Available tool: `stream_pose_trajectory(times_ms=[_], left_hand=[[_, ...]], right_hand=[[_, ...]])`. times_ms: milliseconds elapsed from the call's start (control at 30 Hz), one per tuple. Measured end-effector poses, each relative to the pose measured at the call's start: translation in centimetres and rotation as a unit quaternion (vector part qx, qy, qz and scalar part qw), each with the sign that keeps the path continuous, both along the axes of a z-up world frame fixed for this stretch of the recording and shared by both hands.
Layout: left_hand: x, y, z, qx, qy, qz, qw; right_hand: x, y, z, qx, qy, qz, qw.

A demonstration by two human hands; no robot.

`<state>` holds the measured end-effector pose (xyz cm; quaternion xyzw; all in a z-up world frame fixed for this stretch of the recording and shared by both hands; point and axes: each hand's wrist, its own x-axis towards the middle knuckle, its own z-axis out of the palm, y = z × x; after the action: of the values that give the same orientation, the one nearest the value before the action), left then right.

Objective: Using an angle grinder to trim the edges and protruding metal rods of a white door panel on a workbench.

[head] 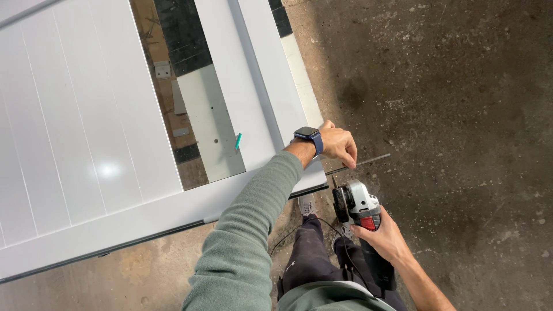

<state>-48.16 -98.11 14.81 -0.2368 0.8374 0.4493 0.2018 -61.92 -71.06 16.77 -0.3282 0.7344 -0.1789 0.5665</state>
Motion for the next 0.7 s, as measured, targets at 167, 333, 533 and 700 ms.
stream_pose_trajectory(times_ms=[167,333,533,700], left_hand=[[0.00,-0.02,-0.33,0.003,0.000,0.003,1.000],[0.11,-0.01,-0.05,0.007,0.002,0.002,1.000],[0.07,0.01,-0.24,0.010,0.001,0.003,1.000],[0.00,-0.09,-0.38,0.010,0.000,0.002,1.000]], right_hand=[[-0.02,-0.10,0.14,0.010,0.001,0.002,1.000],[-0.23,-0.02,-0.31,0.016,0.004,0.004,1.000],[-0.27,0.03,-0.27,0.003,0.002,0.005,1.000],[-0.43,-0.07,-0.39,0.004,0.001,0.011,1.000]])
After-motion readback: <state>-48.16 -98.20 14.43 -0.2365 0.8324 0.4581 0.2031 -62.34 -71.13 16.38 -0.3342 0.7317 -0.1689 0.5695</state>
